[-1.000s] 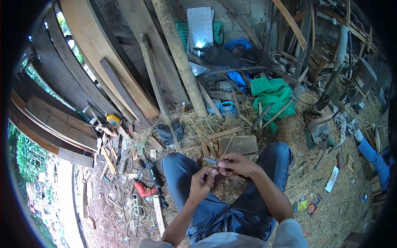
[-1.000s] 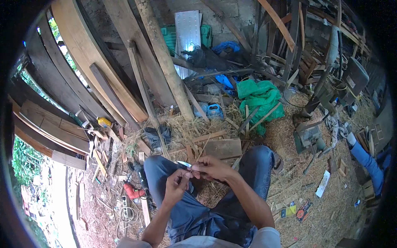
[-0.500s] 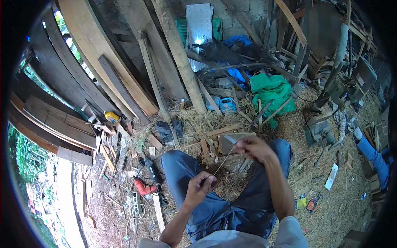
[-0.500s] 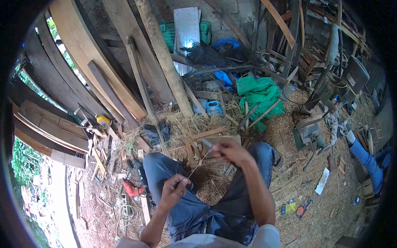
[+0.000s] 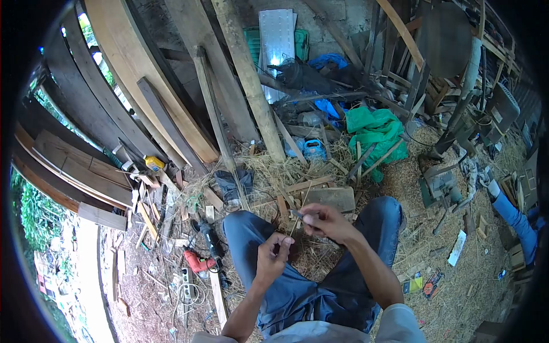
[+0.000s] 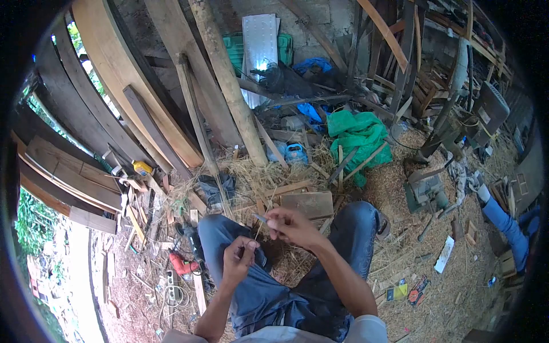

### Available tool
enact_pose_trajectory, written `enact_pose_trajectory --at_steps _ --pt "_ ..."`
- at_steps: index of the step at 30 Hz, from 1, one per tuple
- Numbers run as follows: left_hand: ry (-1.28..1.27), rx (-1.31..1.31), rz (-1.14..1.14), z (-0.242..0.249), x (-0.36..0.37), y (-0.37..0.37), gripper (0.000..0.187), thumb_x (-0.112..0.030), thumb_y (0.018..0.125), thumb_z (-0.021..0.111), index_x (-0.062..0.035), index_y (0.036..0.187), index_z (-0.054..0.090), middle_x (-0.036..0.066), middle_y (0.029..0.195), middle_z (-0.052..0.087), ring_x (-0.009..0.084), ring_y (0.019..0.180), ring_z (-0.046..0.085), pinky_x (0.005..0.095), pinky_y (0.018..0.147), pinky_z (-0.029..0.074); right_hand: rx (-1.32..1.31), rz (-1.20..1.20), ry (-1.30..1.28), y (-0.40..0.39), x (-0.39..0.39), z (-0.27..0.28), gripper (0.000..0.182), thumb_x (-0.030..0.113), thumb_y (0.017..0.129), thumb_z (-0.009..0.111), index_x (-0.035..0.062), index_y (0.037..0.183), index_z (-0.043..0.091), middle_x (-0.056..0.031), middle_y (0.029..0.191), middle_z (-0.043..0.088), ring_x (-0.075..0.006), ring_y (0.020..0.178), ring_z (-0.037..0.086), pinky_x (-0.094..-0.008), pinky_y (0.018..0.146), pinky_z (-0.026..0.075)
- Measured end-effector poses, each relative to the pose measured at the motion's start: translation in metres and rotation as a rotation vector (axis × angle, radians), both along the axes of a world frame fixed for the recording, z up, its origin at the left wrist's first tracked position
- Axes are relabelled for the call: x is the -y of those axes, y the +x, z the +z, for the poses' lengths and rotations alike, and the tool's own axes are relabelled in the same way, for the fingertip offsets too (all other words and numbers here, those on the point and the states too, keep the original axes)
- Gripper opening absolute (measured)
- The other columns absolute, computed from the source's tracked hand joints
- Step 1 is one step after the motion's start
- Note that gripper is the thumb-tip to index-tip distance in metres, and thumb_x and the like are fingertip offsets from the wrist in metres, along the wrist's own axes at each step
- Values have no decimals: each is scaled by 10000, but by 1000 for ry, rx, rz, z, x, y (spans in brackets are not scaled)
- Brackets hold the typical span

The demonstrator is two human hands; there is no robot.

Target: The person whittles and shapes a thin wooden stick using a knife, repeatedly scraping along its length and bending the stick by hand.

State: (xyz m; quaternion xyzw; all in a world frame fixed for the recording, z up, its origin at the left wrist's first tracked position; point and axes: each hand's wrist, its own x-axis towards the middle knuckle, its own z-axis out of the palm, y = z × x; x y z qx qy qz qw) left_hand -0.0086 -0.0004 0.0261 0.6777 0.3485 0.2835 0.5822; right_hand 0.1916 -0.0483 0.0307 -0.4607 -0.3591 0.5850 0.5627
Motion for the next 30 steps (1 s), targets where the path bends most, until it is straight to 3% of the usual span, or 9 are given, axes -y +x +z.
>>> enact_pose_trajectory --at_steps 4,6,12,17,23,26,28,30 --pt "35 -51 3 0 3 3 141 -135 928 560 -12 879 609 14 620 527 68 541 482 229 494 382 -21 7 -71 -6 -1 -1 180 147 940 554 1 1046 562 -21 671 578 -31 475 389 -197 422 279" --pt "244 -55 8 -4 4 5 147 -130 935 555 3 886 598 -3 637 527 49 548 463 211 502 378 30 13 -40 -6 -1 -5 177 153 938 560 4 1032 569 -11 662 572 -26 474 384 -197 422 275" --pt "442 -103 -9 6 14 10 118 -85 917 561 19 872 596 23 640 537 82 600 502 240 556 415 100 -23 -35 -1 1 -3 167 168 929 579 7 929 622 27 627 539 -15 476 372 -201 429 264" --pt "259 -105 -50 4 13 9 147 -120 934 545 7 878 596 7 620 517 62 563 481 228 518 391 41 8 -115 13 3 -12 205 190 919 599 -4 877 651 38 621 528 -20 493 383 -207 440 266" --pt "71 -60 -103 -3 13 3 175 -155 957 517 -7 899 590 -14 614 503 41 531 467 211 487 378 166 -27 -166 24 4 -15 221 201 913 609 -17 912 651 32 625 528 -29 506 393 -214 438 265" --pt "41 -66 -106 -2 14 0 177 -158 957 519 -8 893 589 -20 613 503 43 523 465 208 486 378 83 -41 -132 31 2 -22 260 262 894 634 12 840 680 25 630 562 -28 502 431 -212 436 301" --pt "54 -79 -108 -2 18 -5 181 -163 955 523 -9 886 590 -23 613 503 44 517 462 206 485 376 430 -381 -47 49 1 -42 260 272 897 626 18 896 684 29 626 551 -28 484 424 -204 421 295" --pt "73 -86 -32 1 21 -20 128 -91 925 552 8 862 603 -27 608 480 29 560 416 218 508 345 143 -577 -188 90 10 -33 277 281 902 613 18 956 679 41 611 517 -28 464 389 -193 409 282"
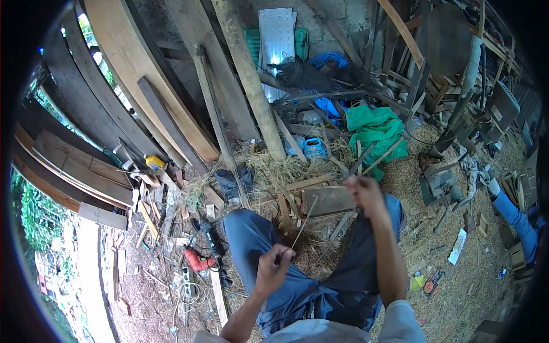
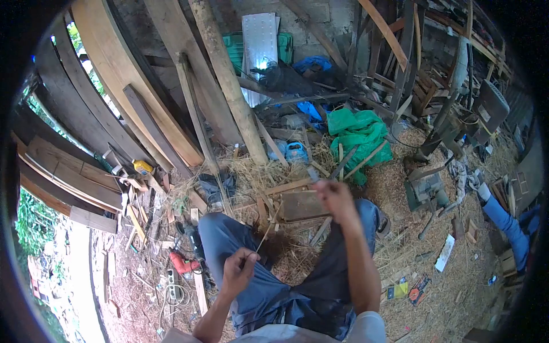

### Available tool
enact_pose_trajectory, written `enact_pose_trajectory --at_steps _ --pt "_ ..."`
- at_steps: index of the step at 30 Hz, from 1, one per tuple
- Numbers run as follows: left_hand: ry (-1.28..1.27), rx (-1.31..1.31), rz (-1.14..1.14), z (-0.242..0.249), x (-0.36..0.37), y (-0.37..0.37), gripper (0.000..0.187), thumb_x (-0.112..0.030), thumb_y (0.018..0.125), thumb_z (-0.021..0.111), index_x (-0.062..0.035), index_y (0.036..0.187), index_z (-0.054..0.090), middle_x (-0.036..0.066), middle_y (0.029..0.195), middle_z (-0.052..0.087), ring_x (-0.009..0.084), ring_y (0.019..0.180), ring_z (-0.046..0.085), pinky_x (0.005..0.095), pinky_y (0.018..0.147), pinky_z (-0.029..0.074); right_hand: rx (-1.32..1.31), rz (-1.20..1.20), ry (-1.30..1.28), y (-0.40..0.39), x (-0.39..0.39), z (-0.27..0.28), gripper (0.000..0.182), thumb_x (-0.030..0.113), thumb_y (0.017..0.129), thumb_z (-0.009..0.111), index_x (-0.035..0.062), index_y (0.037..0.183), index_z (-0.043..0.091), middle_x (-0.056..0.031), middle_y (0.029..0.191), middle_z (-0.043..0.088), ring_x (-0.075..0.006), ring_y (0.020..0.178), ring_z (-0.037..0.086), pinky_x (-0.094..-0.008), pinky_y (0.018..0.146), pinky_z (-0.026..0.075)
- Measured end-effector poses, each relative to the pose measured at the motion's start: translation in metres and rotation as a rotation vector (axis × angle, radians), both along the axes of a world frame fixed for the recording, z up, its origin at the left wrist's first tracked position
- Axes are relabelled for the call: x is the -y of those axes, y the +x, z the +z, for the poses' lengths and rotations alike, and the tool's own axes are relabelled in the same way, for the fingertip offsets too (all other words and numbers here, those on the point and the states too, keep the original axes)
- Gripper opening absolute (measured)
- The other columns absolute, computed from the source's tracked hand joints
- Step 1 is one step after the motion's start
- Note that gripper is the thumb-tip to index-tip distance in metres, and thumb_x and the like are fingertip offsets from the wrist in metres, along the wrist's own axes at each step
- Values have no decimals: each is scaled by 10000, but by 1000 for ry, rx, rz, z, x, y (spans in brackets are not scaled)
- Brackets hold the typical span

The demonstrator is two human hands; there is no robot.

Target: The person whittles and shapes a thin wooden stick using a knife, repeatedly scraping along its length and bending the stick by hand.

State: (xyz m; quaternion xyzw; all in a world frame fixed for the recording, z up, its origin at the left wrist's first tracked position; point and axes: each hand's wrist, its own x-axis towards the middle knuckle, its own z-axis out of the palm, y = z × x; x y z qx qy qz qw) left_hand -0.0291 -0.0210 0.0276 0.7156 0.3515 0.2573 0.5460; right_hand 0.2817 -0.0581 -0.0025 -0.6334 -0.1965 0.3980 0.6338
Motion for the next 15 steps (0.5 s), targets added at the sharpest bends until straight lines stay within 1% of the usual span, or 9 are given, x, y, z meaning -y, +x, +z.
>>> enact_pose_trajectory --at_steps 3,4,6,7,8,9,10,12,15 --pt "-18 -13 39 1 -11 -7 123 -88 917 561 12 860 604 -14 628 511 38 587 443 224 526 367 -127 39 76 2 2 10 307 294 909 600 21 1035 659 47 608 491 -28 462 358 -185 407 270" --pt "-16 -4 41 -2 -15 -4 123 -88 917 561 12 860 604 -14 628 511 38 587 443 224 526 367 -118 41 78 -7 0 14 307 294 909 600 21 1035 659 47 608 491 -28 462 358 -185 407 270" --pt "45 -9 55 -6 -21 5 101 -77 901 579 13 861 603 31 645 556 79 603 488 245 548 396 -131 212 100 -46 -5 15 292 292 920 586 26 1026 646 42 622 494 -29 460 346 -194 404 261" --pt "45 -9 50 -6 -22 9 101 -77 901 579 13 861 603 31 645 556 79 603 488 245 548 396 -187 311 137 -62 -6 25 286 290 920 587 28 1021 638 39 632 503 -28 469 358 -197 406 261" --pt "145 -15 28 -4 -22 14 108 -85 908 571 9 865 601 30 649 558 82 591 492 241 548 397 -245 409 177 -74 -6 32 279 289 920 589 30 1016 631 37 642 511 -27 479 369 -199 408 261" --pt "245 -22 5 -3 -23 19 115 -94 915 563 6 870 599 29 654 560 85 579 496 237 548 397 -246 403 180 -80 -9 31 279 289 920 589 30 1016 631 37 642 511 -27 479 369 -199 408 261" --pt "247 -23 -1 -1 -23 22 115 -94 915 563 6 870 599 29 654 560 85 579 496 237 548 397 -278 440 168 -83 -13 28 272 284 917 595 27 1001 628 35 646 515 -28 485 372 -199 415 263" --pt "361 -23 -22 7 -21 24 71 -54 886 583 12 868 604 69 685 580 130 607 524 267 586 425 -313 479 156 -82 -14 26 266 280 913 601 25 986 626 34 650 519 -29 491 374 -199 421 265" --pt "376 -4 -29 15 -17 27 48 -28 869 588 14 860 608 96 709 583 152 632 538 274 614 434 -297 500 167 -72 -13 26 259 275 911 604 23 966 632 37 652 519 -27 499 373 -198 439 270"
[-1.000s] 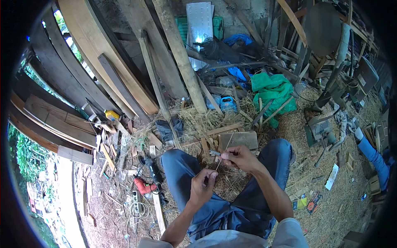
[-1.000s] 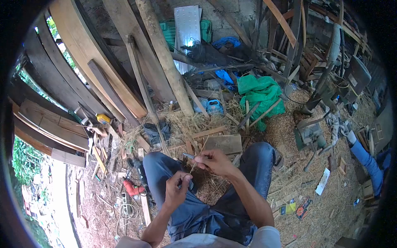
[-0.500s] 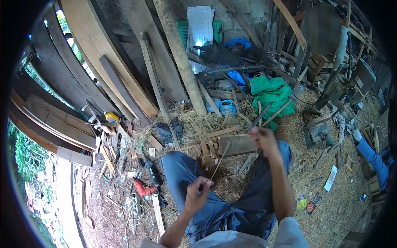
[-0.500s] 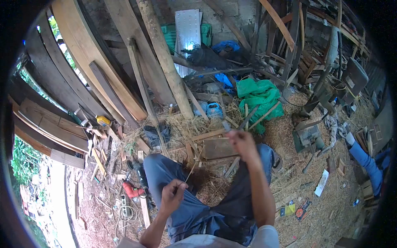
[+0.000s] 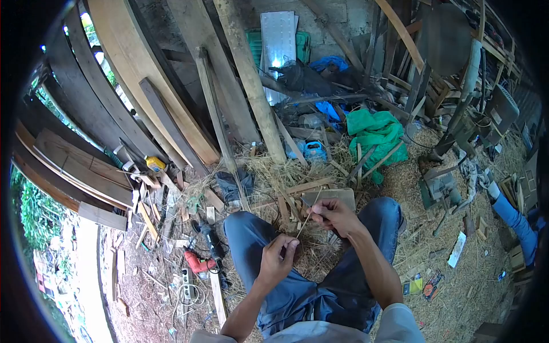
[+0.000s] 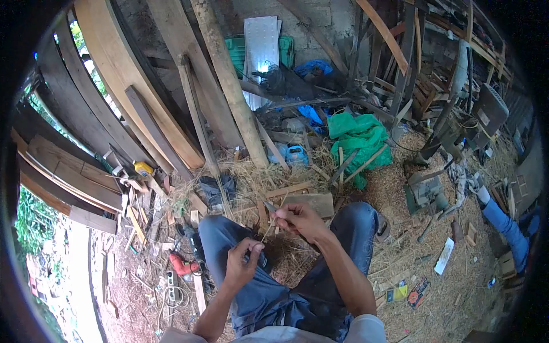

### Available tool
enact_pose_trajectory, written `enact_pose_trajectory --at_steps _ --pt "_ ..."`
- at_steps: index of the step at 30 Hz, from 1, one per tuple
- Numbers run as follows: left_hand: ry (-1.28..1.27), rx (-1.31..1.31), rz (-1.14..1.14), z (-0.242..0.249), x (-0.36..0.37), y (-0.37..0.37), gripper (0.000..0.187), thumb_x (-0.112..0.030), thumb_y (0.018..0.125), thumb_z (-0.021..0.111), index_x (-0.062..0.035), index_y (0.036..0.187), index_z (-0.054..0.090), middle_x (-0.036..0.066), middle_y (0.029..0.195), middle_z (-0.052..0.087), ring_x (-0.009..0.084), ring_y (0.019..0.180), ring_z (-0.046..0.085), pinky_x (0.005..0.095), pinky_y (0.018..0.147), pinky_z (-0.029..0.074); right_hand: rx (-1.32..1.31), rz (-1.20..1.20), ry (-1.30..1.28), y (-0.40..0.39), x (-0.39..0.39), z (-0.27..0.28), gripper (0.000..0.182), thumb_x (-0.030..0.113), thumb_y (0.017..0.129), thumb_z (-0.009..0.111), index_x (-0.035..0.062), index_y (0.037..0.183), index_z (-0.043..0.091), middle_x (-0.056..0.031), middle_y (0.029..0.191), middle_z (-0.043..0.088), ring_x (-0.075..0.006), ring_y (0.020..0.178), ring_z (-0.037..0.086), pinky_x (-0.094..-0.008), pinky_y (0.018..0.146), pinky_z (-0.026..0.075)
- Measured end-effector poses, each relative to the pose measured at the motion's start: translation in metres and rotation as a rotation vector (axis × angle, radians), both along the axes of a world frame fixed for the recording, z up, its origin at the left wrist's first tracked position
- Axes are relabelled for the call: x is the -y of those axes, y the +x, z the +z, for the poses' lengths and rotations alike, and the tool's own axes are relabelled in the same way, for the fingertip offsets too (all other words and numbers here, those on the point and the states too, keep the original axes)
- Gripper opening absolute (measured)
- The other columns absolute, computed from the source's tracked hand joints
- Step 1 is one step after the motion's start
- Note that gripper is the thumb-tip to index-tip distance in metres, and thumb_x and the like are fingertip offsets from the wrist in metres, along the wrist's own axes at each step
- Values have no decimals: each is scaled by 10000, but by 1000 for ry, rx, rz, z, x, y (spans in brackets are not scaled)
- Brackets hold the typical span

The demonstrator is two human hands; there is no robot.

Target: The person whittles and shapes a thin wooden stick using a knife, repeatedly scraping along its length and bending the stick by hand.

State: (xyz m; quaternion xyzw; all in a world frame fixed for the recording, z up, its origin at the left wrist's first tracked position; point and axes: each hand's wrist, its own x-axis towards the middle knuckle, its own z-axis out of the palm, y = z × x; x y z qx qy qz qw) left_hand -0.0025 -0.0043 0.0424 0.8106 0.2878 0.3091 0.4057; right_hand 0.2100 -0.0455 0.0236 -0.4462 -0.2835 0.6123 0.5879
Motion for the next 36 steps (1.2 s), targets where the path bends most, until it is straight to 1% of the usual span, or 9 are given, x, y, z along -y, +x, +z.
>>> enact_pose_trajectory --at_steps 4,9,13,15,19,21,31,33,36 --pt "0 -17 -19 0 4 -1 56 -30 875 579 16 861 607 105 720 583 157 630 538 274 616 432 45 -58 -99 12 7 3 223 244 911 603 25 938 638 46 646 501 -26 499 358 -196 446 256" --pt "-208 -11 -97 -9 3 -6 131 -91 925 547 9 860 602 33 684 566 98 604 517 246 565 416 108 -161 -134 36 10 -11 166 208 903 604 49 920 653 61 647 502 -24 503 358 -195 456 258" --pt "-337 -40 -90 -9 5 -26 90 -57 902 564 15 861 599 28 689 576 86 623 505 257 566 414 67 -640 -14 103 19 -30 176 238 889 615 71 934 647 74 629 484 -17 481 371 -202 418 250" --pt "-394 15 -15 -23 1 -31 119 -79 920 543 9 869 605 14 665 562 71 592 495 239 543 402 36 -590 52 96 17 -21 208 261 882 629 78 979 638 70 636 490 -24 477 382 -192 409 259" --pt "-479 18 4 -12 -6 -7 143 -112 933 536 0 883 610 5 634 536 54 553 476 223 509 383 204 -187 10 8 7 6 237 260 930 571 57 1034 631 50 648 507 -28 497 384 -180 426 286" --pt "-475 71 8 -9 -8 3 160 -139 943 531 -10 893 611 -3 618 516 38 528 455 217 482 367 86 -1 70 -24 5 3 237 238 933 569 36 1037 638 32 670 537 -27 510 403 -183 437 295" --pt "-488 69 -32 -10 -1 10 141 -128 931 553 -9 881 609 -6 615 511 53 544 471 235 485 369 81 112 -21 -12 2 -2 208 193 902 625 -14 907 643 18 622 529 -30 485 377 -203 429 260" --pt "-301 -8 8 -14 -1 11 108 -93 903 578 4 863 605 39 628 543 88 538 486 263 490 372 136 94 -62 -10 1 -7 204 189 891 641 -15 902 646 16 617 536 -34 478 380 -207 425 252" --pt "-59 -17 11 -10 -1 15 122 -94 914 560 6 855 597 26 631 540 69 552 448 243 514 365 164 58 -32 -8 0 -9 198 185 884 649 -12 903 650 17 621 538 -36 483 386 -214 424 252"
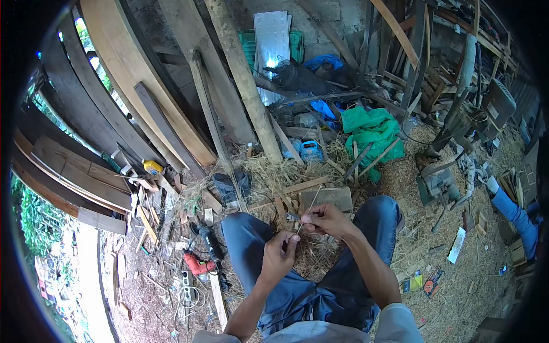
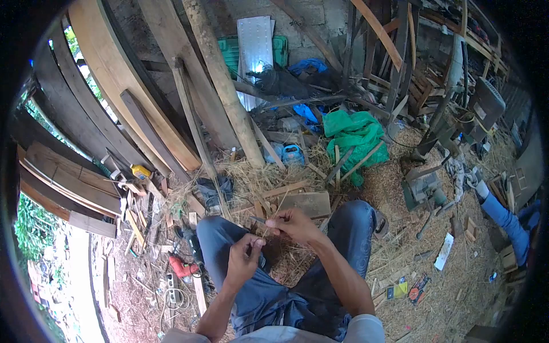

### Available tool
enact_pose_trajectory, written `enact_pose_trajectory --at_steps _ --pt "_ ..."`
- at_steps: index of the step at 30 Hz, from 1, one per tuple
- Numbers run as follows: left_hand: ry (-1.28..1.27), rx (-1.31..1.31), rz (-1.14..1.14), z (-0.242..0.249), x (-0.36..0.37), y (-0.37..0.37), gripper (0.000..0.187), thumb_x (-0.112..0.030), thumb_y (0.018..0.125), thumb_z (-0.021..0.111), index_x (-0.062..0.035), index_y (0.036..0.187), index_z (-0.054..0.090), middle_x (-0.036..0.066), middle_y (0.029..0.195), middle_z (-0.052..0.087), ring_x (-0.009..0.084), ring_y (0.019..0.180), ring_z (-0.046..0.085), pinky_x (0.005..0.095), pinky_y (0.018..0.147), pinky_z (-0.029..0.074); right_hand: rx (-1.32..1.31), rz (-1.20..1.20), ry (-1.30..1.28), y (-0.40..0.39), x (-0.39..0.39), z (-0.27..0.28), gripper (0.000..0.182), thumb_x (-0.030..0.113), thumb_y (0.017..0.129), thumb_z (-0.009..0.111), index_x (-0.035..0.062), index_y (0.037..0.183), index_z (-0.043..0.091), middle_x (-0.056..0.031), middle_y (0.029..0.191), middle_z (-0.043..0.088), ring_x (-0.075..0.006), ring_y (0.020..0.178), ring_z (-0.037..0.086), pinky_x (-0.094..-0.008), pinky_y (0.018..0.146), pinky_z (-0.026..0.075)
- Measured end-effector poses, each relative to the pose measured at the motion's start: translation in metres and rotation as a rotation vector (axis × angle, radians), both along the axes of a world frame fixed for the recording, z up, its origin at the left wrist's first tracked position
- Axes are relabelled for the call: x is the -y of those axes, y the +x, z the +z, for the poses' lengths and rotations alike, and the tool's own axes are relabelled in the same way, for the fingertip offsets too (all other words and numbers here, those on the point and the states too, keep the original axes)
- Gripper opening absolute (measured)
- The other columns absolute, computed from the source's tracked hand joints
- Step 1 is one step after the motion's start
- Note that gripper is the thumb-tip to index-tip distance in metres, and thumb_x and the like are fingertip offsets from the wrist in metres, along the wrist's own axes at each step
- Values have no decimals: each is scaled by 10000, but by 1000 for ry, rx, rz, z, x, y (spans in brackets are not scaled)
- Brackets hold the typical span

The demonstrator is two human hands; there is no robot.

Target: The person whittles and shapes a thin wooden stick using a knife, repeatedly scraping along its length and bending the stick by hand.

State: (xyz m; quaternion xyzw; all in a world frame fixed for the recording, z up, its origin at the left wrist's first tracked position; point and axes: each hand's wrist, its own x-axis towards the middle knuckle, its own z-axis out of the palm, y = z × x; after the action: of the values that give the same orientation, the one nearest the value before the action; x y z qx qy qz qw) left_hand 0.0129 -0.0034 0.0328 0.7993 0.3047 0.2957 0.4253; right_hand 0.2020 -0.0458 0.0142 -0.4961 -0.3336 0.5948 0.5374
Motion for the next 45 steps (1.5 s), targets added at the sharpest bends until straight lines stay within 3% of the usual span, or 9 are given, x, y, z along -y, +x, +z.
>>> enact_pose_trajectory --at_steps 17,19,24,32,36,37,40,42,45 --pt "24 -8 80 5 -2 -2 85 -64 879 585 4 832 606 62 606 537 95 526 442 270 492 361 252 -2 179 -28 -7 -14 230 229 908 616 26 801 637 44 628 549 -29 517 435 -220 452 315" --pt "52 3 71 4 2 -8 77 -58 874 589 5 831 603 74 609 538 104 524 450 272 492 365 7 -311 27 -14 -12 -13 198 225 912 608 40 855 650 44 635 545 -29 507 433 -218 444 310" --pt "63 -54 50 6 1 -2 53 -32 855 599 17 836 594 112 652 557 163 546 501 292 511 398 35 -43 2 -11 0 -6 264 286 905 617 35 821 624 36 597 515 -39 450 403 -224 411 292" --pt "232 -51 6 4 -4 -2 46 -17 849 599 27 857 589 150 715 581 235 574 556 316 531 426 -58 -6 -37 0 -4 -11 285 274 884 647 35 730 619 20 598 544 -43 464 435 -226 423 321" --pt "8 -82 -39 20 10 -17 51 -41 856 611 9 854 600 120 668 576 175 552 538 296 518 411 313 -543 39 54 -12 -51 256 254 918 585 35 798 641 39 621 534 -30 480 415 -212 422 309" --pt "10 -86 -45 19 10 -22 51 -41 856 611 9 854 600 120 668 576 175 552 538 296 518 411 62 -544 -9 70 -2 -23 260 277 933 561 38 876 645 54 603 483 -32 465 357 -205 417 263" --pt "54 -49 -3 10 4 -23 53 -53 860 615 -3 844 607 101 647 572 141 545 522 286 508 398 -48 -452 9 69 6 -10 267 283 927 578 23 936 638 57 588 441 -32 461 310 -204 418 228" --pt "84 -82 66 6 -4 -19 83 -54 845 626 3 821 571 147 686 579 277 573 570 340 530 437 -176 -405 42 42 8 -10 283 283 922 588 4 940 634 47 610 457 -31 471 322 -207 419 226" --pt "160 -89 78 0 -7 -14 78 -57 840 630 -3 825 577 152 711 590 288 570 577 344 517 442 -154 -243 86 10 8 5 285 260 925 585 -17 973 631 41 633 472 -36 478 331 -207 419 227"
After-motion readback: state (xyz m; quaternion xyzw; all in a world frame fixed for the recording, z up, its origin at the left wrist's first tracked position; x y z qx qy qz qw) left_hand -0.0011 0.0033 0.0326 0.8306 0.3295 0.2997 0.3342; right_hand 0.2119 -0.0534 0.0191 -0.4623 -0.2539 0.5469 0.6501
